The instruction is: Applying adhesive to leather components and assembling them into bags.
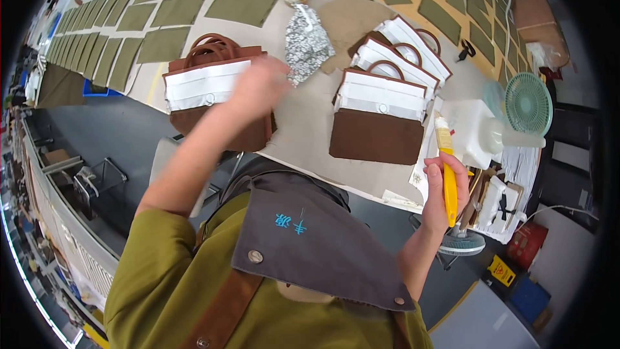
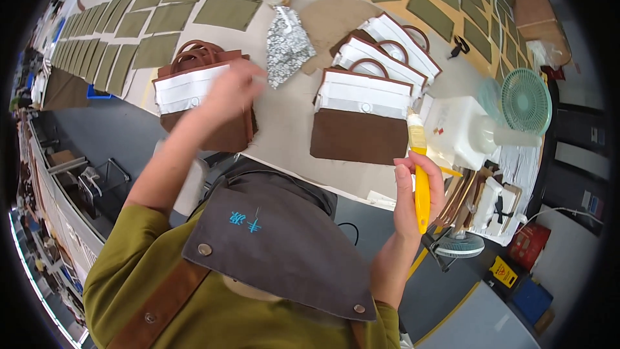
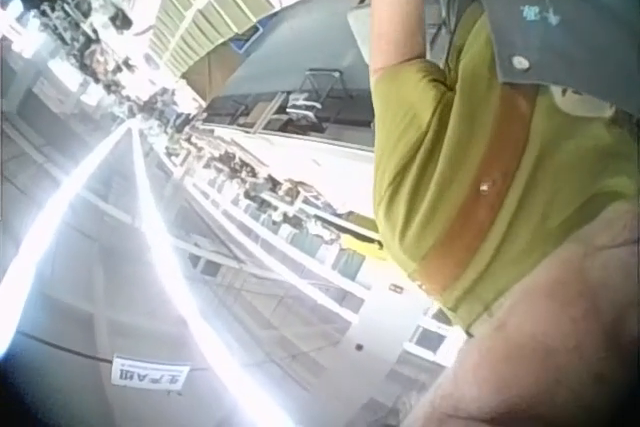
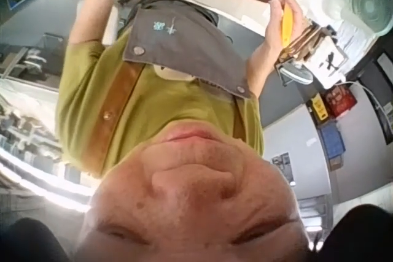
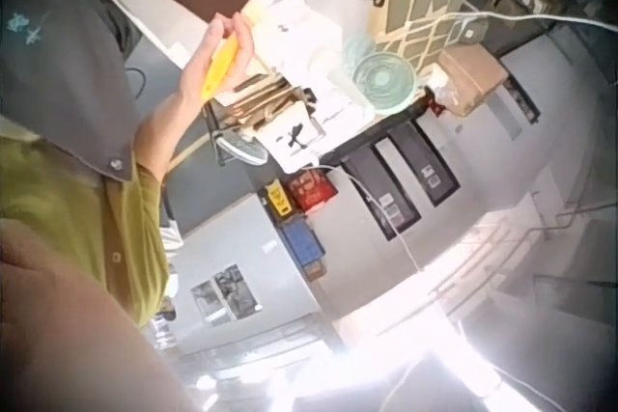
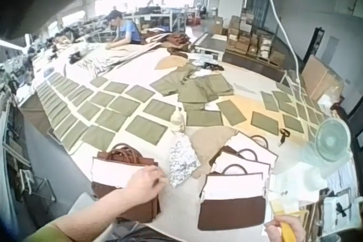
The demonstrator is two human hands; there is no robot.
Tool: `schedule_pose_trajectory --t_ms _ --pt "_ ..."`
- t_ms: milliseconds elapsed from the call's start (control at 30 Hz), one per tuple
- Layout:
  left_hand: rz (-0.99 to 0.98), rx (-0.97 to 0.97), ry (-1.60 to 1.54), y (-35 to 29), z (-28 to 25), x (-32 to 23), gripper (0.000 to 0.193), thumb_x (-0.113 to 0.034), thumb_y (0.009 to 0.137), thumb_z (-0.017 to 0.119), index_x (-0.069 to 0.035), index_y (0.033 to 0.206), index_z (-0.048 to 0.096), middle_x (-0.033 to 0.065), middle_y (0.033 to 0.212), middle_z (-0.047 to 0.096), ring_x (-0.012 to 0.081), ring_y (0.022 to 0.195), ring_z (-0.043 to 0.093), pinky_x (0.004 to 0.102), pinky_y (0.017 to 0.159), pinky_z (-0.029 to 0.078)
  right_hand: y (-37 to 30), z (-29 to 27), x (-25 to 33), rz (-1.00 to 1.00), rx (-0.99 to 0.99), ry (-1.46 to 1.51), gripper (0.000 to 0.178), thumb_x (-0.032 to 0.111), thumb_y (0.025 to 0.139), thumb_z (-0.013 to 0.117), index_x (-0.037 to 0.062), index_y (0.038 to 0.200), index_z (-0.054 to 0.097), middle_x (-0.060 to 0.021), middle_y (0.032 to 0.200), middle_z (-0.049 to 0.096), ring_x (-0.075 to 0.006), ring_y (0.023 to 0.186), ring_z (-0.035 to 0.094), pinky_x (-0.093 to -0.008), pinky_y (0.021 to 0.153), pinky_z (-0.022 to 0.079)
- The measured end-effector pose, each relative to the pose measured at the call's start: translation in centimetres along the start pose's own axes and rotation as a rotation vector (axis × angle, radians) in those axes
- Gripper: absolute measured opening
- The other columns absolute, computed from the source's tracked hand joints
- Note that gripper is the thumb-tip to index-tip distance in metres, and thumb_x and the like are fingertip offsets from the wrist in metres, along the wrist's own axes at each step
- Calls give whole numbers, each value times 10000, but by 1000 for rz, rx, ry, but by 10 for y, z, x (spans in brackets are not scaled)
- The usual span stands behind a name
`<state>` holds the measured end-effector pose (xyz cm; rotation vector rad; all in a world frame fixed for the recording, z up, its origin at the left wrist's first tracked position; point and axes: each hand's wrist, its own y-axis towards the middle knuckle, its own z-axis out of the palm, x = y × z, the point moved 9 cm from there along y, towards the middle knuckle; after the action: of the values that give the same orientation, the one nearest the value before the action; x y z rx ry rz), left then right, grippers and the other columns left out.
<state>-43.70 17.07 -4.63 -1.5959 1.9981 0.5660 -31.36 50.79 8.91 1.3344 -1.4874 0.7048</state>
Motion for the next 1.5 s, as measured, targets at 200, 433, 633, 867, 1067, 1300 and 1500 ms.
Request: schedule_pose_trajectory --t_ms 200,433,633,867,1067,1300,1500 --pt "46 -139 442 -31 -92 83 596 -203 680 801 -139 1233 586 54 1287 529 295 1225 465 457 1017 381 12 60 19 21 112 63 244 4 862 685 17 1099 629 -61 914 667 -104 853 613 -222 782 491" --pt "22 -153 347 -17 -93 90 549 -233 692 805 -140 1196 609 69 1214 548 305 1170 484 455 1013 370 13 87 29 51 144 69 239 -18 861 675 18 1094 634 -54 908 667 -94 848 611 -214 763 493" --pt "-101 -393 204 -32 -112 140 404 -152 770 730 -85 1157 631 109 1126 610 328 1061 553 428 921 448 -1 66 16 87 54 3 238 -15 858 678 15 1091 639 -45 901 666 -97 848 618 -225 795 498" --pt "3 -405 37 -16 -106 124 337 -115 768 738 -46 1090 665 152 1018 595 311 967 579 380 870 479 -7 55 3 130 -9 -24 221 13 840 715 57 1051 670 -11 879 652 -73 815 593 -207 741 477" --pt "-56 -450 -133 -31 -120 134 195 -171 910 672 5 832 638 87 829 558 167 757 542 276 698 445 -18 54 9 88 -26 46 224 9 849 707 37 1066 660 -21 882 649 -68 801 595 -196 720 478" --pt "-142 -490 -245 -18 -119 139 339 -196 937 645 17 683 575 38 659 520 102 624 462 244 596 389 -20 64 9 37 32 72 229 -7 853 699 17 1075 648 -28 884 645 -67 789 595 -195 710 479" --pt "-282 -489 -351 -29 -115 158 381 -231 937 652 3 646 571 0 609 530 74 560 439 233 528 366 -9 77 11 28 69 73 226 -18 848 698 14 1066 650 -40 884 644 -75 779 598 -198 703 481"
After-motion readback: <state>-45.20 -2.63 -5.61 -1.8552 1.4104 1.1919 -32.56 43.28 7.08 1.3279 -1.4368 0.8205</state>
